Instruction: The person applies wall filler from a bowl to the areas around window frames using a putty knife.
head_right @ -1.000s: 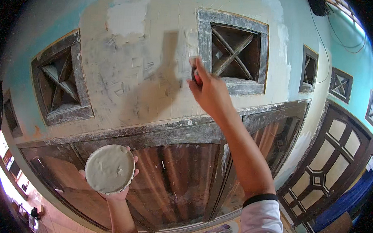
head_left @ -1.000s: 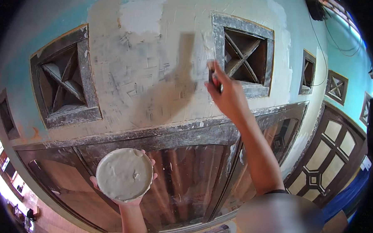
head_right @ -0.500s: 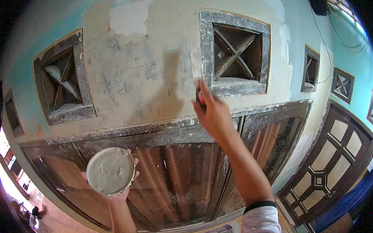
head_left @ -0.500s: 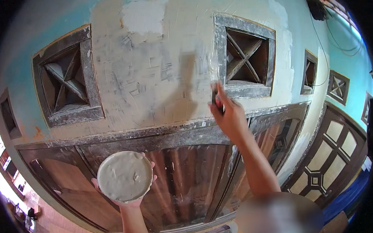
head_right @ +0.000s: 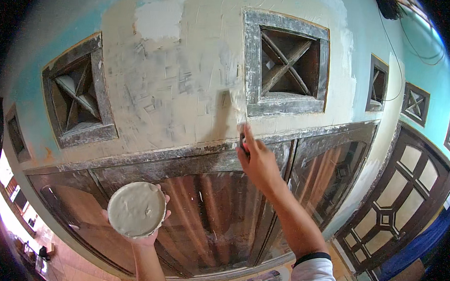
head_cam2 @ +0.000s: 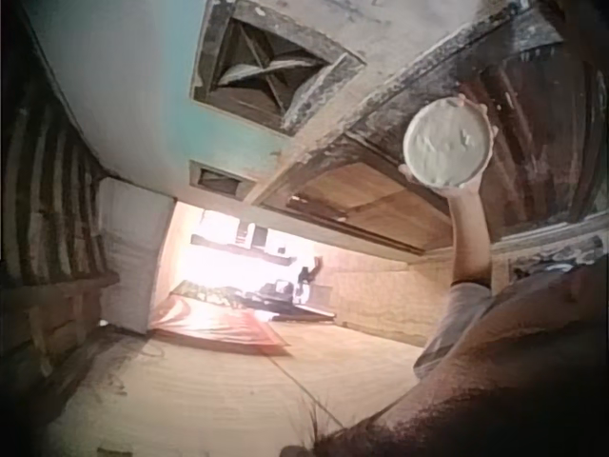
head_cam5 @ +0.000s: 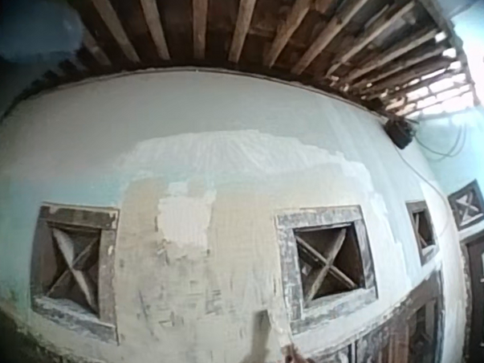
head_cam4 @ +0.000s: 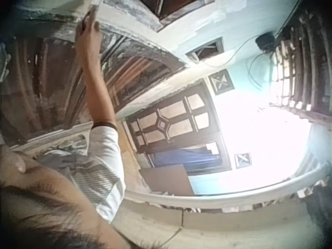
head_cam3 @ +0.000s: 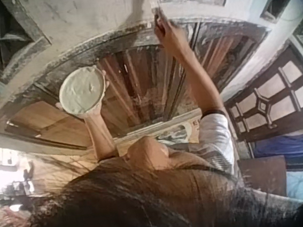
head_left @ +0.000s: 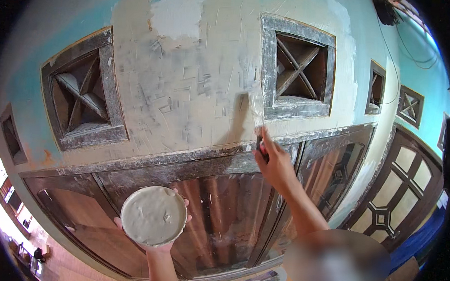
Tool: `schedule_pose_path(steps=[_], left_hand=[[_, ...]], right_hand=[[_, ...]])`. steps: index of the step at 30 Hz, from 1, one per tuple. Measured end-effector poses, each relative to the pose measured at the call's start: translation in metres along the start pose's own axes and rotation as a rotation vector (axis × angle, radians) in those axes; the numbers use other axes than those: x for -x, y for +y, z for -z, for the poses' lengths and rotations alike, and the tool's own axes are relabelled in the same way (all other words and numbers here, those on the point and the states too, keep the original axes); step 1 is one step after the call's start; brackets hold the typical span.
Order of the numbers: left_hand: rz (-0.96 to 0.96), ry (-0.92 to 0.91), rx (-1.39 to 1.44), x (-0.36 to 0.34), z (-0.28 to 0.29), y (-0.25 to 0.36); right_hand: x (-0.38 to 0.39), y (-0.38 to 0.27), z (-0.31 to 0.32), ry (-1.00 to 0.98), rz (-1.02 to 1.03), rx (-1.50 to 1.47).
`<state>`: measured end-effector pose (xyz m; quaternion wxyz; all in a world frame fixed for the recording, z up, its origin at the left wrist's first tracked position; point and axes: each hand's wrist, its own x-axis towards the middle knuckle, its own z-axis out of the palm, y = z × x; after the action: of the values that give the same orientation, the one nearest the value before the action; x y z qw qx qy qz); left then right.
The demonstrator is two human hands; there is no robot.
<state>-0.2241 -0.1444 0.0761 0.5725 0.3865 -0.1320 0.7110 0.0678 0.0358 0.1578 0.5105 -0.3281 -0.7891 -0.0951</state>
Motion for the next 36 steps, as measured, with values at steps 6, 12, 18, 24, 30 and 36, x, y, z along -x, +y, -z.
schedule_pose_path(steps=[6,12,18,24,30,36], left_hand=[[0.032,-0.014,0.071,-0.01,-0.005,-0.019],[0.031,0.126,0.044,0.0,-0.002,-0.026],[0.043,0.148,0.044,0.01,0.01,-0.037],[0.024,0.404,-0.037,0.02,0.035,-0.064],[0.035,0.298,0.074,0.018,0.037,-0.076],[0.076,0.321,0.128,0.024,0.043,-0.078]], right_hand=[[-0.098,-0.008,0.043,0.139,0.079,0.034],[-0.008,0.012,-0.006,-0.005,-0.088,0.107],[0.082,-0.005,0.005,0.004,-0.003,0.039],[0.079,-0.048,0.07,-0.261,0.07,-0.322],[0.064,-0.055,0.077,-0.523,0.354,-0.145],[0.061,-0.051,0.078,-0.587,0.327,-0.234]])
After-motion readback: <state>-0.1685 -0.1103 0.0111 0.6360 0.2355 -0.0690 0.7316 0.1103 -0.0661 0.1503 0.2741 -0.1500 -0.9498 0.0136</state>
